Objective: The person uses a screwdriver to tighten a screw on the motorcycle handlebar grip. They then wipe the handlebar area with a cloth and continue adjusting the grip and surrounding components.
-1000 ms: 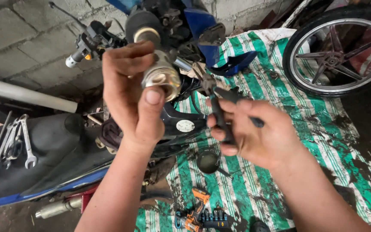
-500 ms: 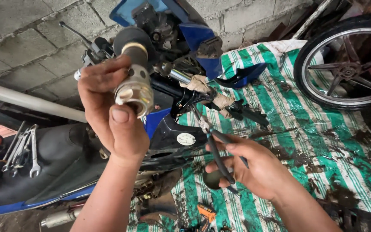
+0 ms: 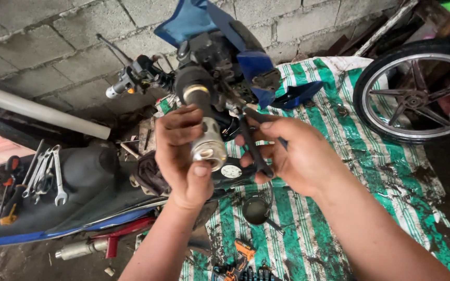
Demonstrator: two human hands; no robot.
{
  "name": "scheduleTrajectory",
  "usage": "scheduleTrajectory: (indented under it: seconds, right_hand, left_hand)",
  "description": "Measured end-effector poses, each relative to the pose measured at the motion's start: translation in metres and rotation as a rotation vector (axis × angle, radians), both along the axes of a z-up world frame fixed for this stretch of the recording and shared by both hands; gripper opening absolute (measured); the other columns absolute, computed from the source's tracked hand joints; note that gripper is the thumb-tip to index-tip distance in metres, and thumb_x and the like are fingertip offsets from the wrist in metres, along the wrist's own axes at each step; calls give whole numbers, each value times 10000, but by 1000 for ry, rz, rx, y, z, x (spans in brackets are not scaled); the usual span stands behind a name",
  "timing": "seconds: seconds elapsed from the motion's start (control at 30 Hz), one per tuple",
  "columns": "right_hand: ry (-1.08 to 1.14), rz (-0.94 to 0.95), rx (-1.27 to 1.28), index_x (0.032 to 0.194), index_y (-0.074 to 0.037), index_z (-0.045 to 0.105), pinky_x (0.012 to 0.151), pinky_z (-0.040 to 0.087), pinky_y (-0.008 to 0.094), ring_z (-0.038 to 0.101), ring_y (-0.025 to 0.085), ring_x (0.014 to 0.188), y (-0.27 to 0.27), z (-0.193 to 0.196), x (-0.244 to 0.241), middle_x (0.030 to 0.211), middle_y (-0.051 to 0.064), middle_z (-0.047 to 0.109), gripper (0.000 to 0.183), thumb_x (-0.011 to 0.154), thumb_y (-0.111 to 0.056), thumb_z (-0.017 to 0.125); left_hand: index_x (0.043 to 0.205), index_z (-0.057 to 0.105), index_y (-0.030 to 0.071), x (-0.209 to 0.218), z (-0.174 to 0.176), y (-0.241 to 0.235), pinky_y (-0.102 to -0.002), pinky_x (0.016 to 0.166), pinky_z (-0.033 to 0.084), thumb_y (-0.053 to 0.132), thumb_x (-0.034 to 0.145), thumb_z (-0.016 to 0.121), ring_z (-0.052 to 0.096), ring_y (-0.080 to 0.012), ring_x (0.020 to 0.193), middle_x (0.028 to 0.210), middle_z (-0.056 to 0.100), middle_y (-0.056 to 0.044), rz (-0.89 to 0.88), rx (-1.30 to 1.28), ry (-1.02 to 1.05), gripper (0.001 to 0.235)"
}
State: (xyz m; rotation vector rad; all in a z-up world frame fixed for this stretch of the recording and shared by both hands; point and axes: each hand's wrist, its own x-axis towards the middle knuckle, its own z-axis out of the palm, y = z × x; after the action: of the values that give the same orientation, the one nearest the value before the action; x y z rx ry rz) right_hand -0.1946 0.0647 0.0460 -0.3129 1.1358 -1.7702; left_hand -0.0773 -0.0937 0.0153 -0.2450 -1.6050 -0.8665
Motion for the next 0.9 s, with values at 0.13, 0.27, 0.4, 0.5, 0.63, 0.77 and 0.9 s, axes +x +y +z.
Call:
scheduleTrajectory:
  seconds: [0.13,0.27,0.4,0.5,0.63,0.77,0.9]
  right_hand:
    - [-8,1,-46,1385,32,686,468,582,501,747,382,799,3,-1,-3,1081,221,788,495,996,-217,510]
    - [-20,6,-4,1416,-33,690,584,583,580,718,386,845,1,7,-2,1099,191,759,504,1022,-241,456]
    - [-27,-40,70,1385,-22,674,642,580,634,695,384,823,-9,16,-2,1106,201,760,472,1067,-226,390]
    - [-20,-147,210,1265,7,667,663,579,657,679,405,822,-13,47,11,1066,212,707,336,1111,-184,437]
    - [-29,-151,213,1254,-19,686,632,542,615,691,397,818,-20,41,0,1084,207,764,359,1054,-214,459]
    - [-64,-236,193,1169,19,658,585,518,581,671,400,785,-21,49,5,1020,249,741,291,1019,-166,492]
    - [-83,-224,233,1188,-22,665,681,535,572,682,374,842,-19,47,1,1044,197,729,294,1013,-196,505]
  left_hand:
    - [1142,615,114,0,-2,1,-503,1256,527,643,1104,607,667,-295,1227,1214,632,-137,2,8,0,530]
    - [1165,608,108,0,-1,3,-533,1250,531,627,1122,588,661,-331,1251,1245,639,-152,1,-6,-20,521]
    - [1160,593,94,1,1,2,-557,1209,564,623,1134,547,667,-355,1209,1226,639,-177,35,-54,-36,532]
    - [1186,599,112,1,-2,1,-548,1237,552,614,1138,563,640,-333,1244,1268,626,-150,3,-42,-51,505]
    - [1177,607,118,-2,-1,0,-550,1234,564,621,1123,569,652,-336,1252,1255,633,-147,3,-39,-44,508]
    - [1189,611,116,-1,1,2,-544,1221,569,598,1130,564,651,-334,1249,1256,636,-147,2,-50,-43,488]
    - [1201,608,109,1,1,2,-554,1214,567,615,1131,553,652,-363,1268,1270,621,-157,-2,-58,-72,514]
